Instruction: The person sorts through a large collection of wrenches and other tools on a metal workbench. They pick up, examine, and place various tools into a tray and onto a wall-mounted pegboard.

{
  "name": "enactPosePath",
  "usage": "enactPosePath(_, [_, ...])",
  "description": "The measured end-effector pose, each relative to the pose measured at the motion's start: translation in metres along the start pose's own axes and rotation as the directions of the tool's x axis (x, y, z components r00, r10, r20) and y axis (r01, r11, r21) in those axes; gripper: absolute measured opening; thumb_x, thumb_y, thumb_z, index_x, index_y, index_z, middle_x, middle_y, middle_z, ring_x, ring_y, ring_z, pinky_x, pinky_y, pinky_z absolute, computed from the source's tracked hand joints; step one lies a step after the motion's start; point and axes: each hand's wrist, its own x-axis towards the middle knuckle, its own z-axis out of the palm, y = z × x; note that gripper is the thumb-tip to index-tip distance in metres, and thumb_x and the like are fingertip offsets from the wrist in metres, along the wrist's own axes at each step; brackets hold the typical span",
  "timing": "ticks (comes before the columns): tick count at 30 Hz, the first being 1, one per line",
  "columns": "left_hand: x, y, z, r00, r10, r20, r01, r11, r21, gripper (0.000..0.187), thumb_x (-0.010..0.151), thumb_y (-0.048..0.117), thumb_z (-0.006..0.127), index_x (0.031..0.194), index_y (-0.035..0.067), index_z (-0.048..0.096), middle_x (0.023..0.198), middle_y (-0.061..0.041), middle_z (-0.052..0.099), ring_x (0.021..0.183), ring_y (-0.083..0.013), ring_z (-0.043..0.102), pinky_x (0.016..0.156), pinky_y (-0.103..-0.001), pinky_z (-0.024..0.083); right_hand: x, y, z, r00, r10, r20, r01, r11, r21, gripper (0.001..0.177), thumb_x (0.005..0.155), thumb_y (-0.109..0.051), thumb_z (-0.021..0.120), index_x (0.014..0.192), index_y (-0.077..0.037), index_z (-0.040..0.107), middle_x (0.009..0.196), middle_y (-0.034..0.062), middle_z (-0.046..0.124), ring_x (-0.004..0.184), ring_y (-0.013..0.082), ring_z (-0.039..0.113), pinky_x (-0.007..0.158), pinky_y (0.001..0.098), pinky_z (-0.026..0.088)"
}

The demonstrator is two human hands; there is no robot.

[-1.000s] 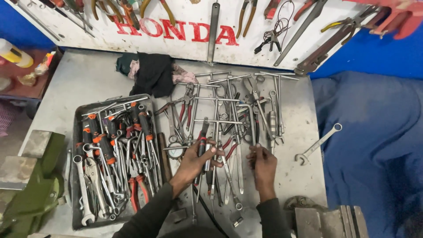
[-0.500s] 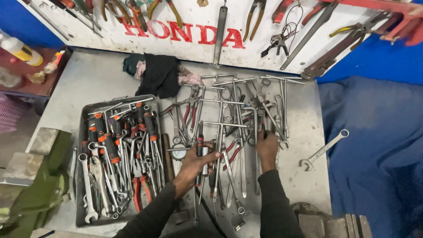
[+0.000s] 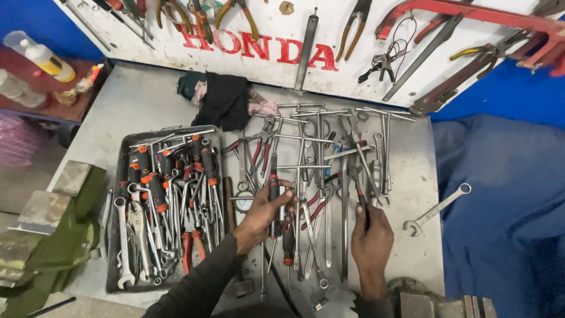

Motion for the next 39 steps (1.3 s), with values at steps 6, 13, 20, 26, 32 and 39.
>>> enactPosePath(6, [-0.002, 0.003, 0.002, 0.993, 0.108, 0.036, -0.111, 0.99, 0.088, 0.018, 0.098, 0.009, 0.055, 0.117, 0.01, 0.057, 0.103, -0.015, 0.072, 0.083, -0.0232, 0.067, 0.068, -0.034, 0.053, -0.025, -0.016, -0.053, 0.97, -0.226, -0.095, 0.216, 0.971, -0.1, 0.028, 0.1, -0.021, 0.056, 0.116, -0.001, 0.067, 0.096, 0.0131, 0.065, 0.084, 0.035, 0.063, 0.071, 0.0472, 0.049])
enactPosePath(13, [-0.022, -0.004, 0.001, 0.965, 0.248, 0.085, -0.248, 0.969, -0.01, 0.016, 0.096, 0.01, 0.057, 0.112, 0.007, 0.054, 0.108, -0.025, 0.071, 0.108, -0.0384, 0.071, 0.093, -0.046, 0.059, -0.002, -0.082, -0.111, 0.913, 0.189, 0.363, -0.262, 0.951, 0.165, 0.042, 0.095, -0.041, 0.05, 0.107, -0.013, 0.079, 0.062, 0.0051, 0.049, 0.055, 0.0138, 0.037, 0.05, 0.0294, 0.025])
enactPosePath(20, [-0.056, -0.015, -0.028, 0.896, 0.421, -0.142, -0.393, 0.901, 0.185, 0.009, 0.1, 0.02, 0.059, 0.105, 0.012, 0.059, 0.067, -0.002, 0.051, 0.054, -0.0119, 0.044, 0.051, -0.03, 0.036, 0.002, -0.095, -0.083, 0.799, 0.029, 0.601, -0.219, 0.944, 0.245, 0.043, 0.096, -0.039, 0.051, 0.104, -0.007, 0.08, 0.052, 0.0025, 0.025, 0.048, 0.0122, 0.022, 0.052, 0.0312, 0.015])
enactPosePath(26, [-0.082, -0.012, -0.073, 0.869, 0.488, -0.081, -0.366, 0.745, 0.557, 0.031, 0.094, 0.032, 0.058, 0.119, 0.014, 0.065, 0.112, -0.007, 0.069, 0.083, -0.0207, 0.056, 0.068, -0.037, 0.048, 0.0, -0.102, -0.032, 0.733, -0.028, 0.68, -0.288, 0.892, 0.348, 0.038, 0.098, -0.033, 0.052, 0.106, -0.005, 0.077, 0.065, 0.004, 0.041, 0.056, 0.0162, 0.033, 0.055, 0.0337, 0.03])
enactPosePath(32, [-0.088, -0.018, -0.076, 0.77, 0.561, -0.304, -0.393, 0.792, 0.467, 0.021, 0.084, 0.016, 0.076, 0.101, 0.004, 0.074, 0.055, -0.011, 0.061, 0.049, -0.0179, 0.062, 0.051, -0.028, 0.049, -0.046, -0.17, 0.065, 0.702, 0.068, 0.709, -0.657, 0.446, 0.607, 0.031, 0.102, -0.021, 0.052, 0.123, -0.001, 0.064, 0.109, 0.0131, 0.066, 0.09, 0.0207, 0.059, 0.082, 0.0337, 0.051])
enactPosePath(39, [-0.092, -0.023, -0.126, 0.615, 0.704, -0.355, -0.238, 0.596, 0.767, 0.029, 0.09, 0.021, 0.068, 0.105, -0.004, 0.069, 0.078, -0.031, 0.066, 0.074, -0.0474, 0.065, 0.066, -0.05, 0.048, -0.066, -0.174, 0.139, 0.502, 0.105, 0.858, -0.807, 0.412, 0.422, 0.037, 0.105, -0.029, 0.041, 0.127, -0.003, 0.053, 0.101, 0.0189, 0.073, 0.07, 0.0247, 0.067, 0.058, 0.033, 0.055])
